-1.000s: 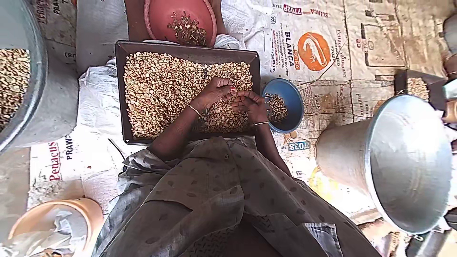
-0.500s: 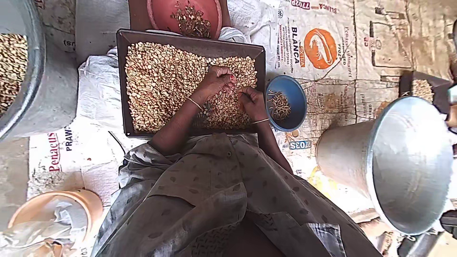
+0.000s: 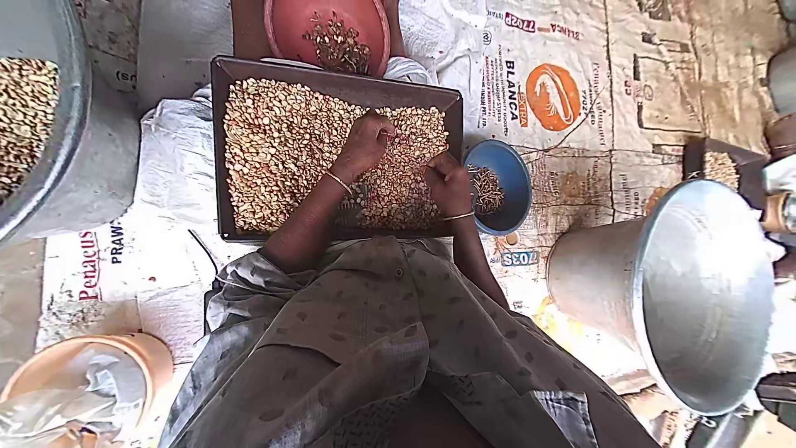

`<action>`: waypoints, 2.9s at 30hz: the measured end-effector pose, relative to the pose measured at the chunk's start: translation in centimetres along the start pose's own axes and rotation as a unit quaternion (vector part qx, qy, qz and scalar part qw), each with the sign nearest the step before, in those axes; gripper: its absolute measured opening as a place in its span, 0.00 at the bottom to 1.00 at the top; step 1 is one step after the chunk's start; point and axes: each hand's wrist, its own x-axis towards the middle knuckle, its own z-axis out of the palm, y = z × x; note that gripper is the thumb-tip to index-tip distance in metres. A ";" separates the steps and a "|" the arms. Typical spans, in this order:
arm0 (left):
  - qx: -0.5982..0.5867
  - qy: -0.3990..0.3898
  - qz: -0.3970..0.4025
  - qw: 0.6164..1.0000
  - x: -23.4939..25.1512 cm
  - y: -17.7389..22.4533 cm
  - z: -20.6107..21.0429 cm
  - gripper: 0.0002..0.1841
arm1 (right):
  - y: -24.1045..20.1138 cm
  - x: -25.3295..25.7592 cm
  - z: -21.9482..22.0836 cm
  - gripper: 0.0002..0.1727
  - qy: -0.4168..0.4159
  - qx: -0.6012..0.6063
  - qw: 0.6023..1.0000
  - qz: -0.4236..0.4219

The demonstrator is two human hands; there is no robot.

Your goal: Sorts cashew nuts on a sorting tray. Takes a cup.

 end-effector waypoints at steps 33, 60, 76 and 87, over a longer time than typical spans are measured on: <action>-0.017 0.000 0.099 0.995 1.3 -0.9 3.8 0.13 | 0.6 0.0 -2.8 0.12 -0.220 -0.018 0.962 -0.161; -0.160 -0.018 0.104 0.982 0.3 0.8 3.2 0.07 | 2.0 -1.4 -2.6 0.19 -0.072 0.202 0.977 -0.009; 0.025 -0.306 0.204 0.930 -4.0 2.0 2.8 0.07 | 3.4 -2.3 -9.9 0.17 0.129 -0.016 0.992 0.005; 0.034 -0.259 0.181 0.948 -3.2 0.8 3.8 0.07 | 1.5 -4.9 0.2 0.10 -0.120 -0.012 0.985 -0.123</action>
